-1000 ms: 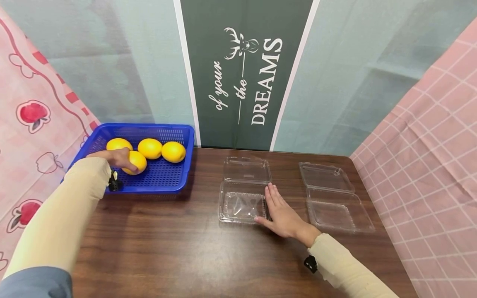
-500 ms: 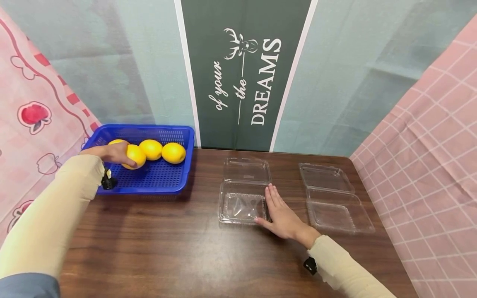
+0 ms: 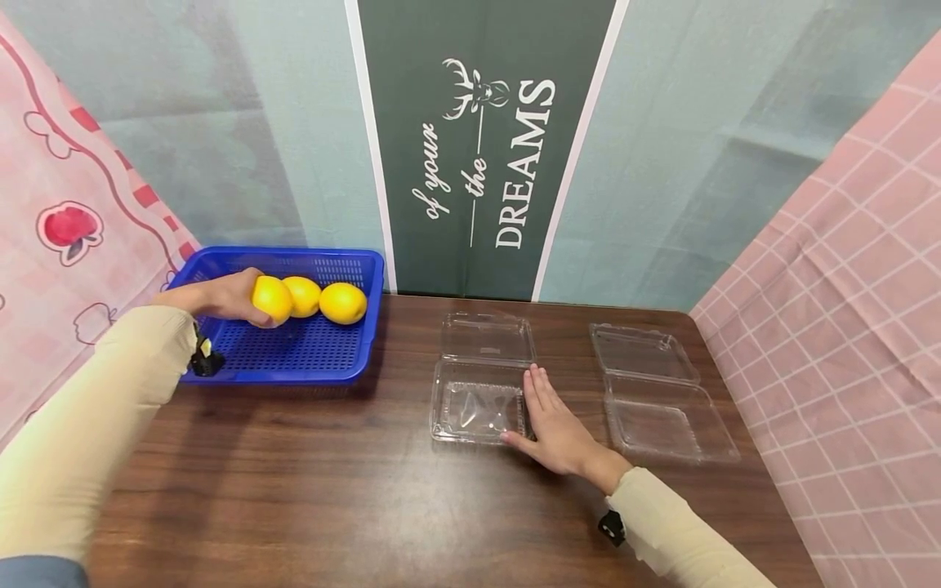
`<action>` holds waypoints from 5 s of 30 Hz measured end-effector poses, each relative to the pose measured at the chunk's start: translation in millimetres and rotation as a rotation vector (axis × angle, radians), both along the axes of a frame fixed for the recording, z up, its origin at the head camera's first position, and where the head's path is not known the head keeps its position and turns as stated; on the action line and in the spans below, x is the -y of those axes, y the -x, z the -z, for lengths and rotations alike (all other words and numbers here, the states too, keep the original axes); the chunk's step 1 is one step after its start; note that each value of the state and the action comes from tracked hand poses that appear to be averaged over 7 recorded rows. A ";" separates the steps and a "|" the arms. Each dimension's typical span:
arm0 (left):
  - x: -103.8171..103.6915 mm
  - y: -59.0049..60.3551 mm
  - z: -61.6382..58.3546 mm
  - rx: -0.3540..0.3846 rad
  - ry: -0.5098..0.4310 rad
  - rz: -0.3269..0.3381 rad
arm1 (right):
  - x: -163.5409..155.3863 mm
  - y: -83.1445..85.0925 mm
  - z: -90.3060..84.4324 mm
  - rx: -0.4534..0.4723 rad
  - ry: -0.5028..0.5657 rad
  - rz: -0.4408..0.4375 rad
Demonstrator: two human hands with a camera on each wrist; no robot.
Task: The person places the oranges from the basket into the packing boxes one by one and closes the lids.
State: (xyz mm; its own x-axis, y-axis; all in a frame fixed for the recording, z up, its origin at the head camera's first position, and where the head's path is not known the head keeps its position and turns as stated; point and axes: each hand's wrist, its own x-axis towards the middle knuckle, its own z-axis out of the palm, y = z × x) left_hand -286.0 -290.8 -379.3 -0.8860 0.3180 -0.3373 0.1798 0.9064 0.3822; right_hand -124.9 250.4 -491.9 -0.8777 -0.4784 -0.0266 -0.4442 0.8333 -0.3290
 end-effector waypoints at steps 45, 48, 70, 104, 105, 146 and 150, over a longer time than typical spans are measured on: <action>-100.6 0.8 -59.7 -0.086 -0.154 0.313 | 4.0 21.3 -25.2 0.049 -0.056 -0.003; -107.4 -8.6 -57.0 -0.088 -0.168 0.328 | 4.2 18.0 -21.5 0.039 -0.054 -0.006; -171.1 -49.3 -31.1 -0.115 -0.202 0.461 | 0.7 1.3 0.1 -0.016 -0.042 -0.012; -255.5 -68.0 34.1 0.005 -0.324 0.569 | 3.0 4.3 -10.4 0.045 -0.030 0.012; -257.2 -68.1 35.2 0.005 -0.320 0.571 | 3.1 4.6 -10.7 0.048 -0.028 0.012; -300.1 -75.5 77.8 0.152 -0.267 0.592 | 3.9 5.6 -8.6 0.063 -0.016 0.018; -301.1 -76.4 79.2 0.158 -0.271 0.594 | 4.2 5.5 -8.0 0.062 -0.014 0.020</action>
State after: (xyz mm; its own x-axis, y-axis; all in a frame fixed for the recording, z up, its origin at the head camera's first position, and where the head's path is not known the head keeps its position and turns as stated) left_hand -209.5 10.3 -458.5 -0.4805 0.8282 -0.2884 0.5418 0.5389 0.6450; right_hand -130.4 246.2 -483.9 -0.8838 -0.4595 -0.0882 -0.4061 0.8469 -0.3432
